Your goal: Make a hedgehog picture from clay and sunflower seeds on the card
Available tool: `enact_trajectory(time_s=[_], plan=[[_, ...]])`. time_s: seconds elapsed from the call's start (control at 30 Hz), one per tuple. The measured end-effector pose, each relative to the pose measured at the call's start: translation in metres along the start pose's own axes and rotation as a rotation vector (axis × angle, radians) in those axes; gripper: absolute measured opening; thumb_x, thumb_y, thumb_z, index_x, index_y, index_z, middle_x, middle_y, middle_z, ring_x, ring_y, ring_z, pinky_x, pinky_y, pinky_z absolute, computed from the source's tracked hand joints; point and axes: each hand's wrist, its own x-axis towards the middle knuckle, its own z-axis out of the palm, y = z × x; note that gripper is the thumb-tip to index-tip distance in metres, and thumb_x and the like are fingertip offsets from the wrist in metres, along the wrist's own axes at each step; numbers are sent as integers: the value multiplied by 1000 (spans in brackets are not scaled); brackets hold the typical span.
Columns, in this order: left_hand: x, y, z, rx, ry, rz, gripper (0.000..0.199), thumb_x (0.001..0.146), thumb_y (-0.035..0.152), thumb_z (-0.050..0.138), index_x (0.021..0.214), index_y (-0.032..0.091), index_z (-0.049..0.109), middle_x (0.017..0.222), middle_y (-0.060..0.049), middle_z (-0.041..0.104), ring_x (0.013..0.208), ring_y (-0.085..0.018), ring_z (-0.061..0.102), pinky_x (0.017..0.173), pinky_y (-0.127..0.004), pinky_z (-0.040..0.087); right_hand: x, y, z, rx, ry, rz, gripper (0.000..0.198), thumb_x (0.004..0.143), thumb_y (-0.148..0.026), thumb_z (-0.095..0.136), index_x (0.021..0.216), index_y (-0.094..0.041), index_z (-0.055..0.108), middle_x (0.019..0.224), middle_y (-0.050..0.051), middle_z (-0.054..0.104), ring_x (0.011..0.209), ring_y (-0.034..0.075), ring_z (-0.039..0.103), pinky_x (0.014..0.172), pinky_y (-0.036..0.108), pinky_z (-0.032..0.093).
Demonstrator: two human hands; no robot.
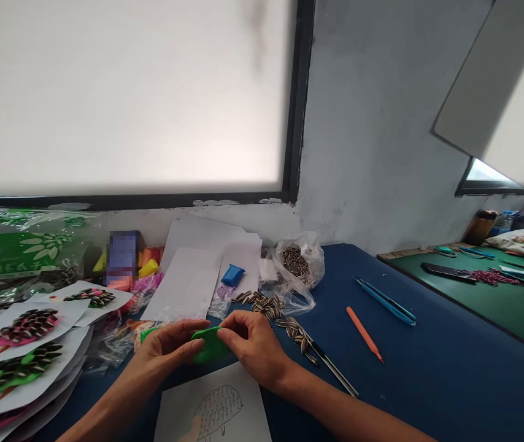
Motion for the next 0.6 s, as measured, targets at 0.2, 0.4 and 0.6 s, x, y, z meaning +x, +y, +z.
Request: enact_trajectory(time_s=[0.2,0.4,0.6], plan=[[-2,1,0,52,-1,-5,46,69,62,72,70,16,74,60,-1,60,56,-12,50,51,-22,41,-3,-1,4,-70,-5,-26,19,84,-28,67,99,-17,70,81,2,66,74,15,58,69,29,46],[1,-4,-1,-87,-70,-63,49,57,54,83,88,17,72,72,-2,67,60,-14,56,52,-22,45,-4,0,5,-85,-3,-38,15,85,-23,63,96,-17,71,86,4,68,79,17,61,72,30,47],[-1,3,2,-85,-176,-69,38,59,35,84,90,18,70,70,2,65,59,-11,55,55,-22,44,-3,0,3,-83,-36,8,17,87,-28,62,96,-15,68,85,4,66,78,16,59,71,29,46]])
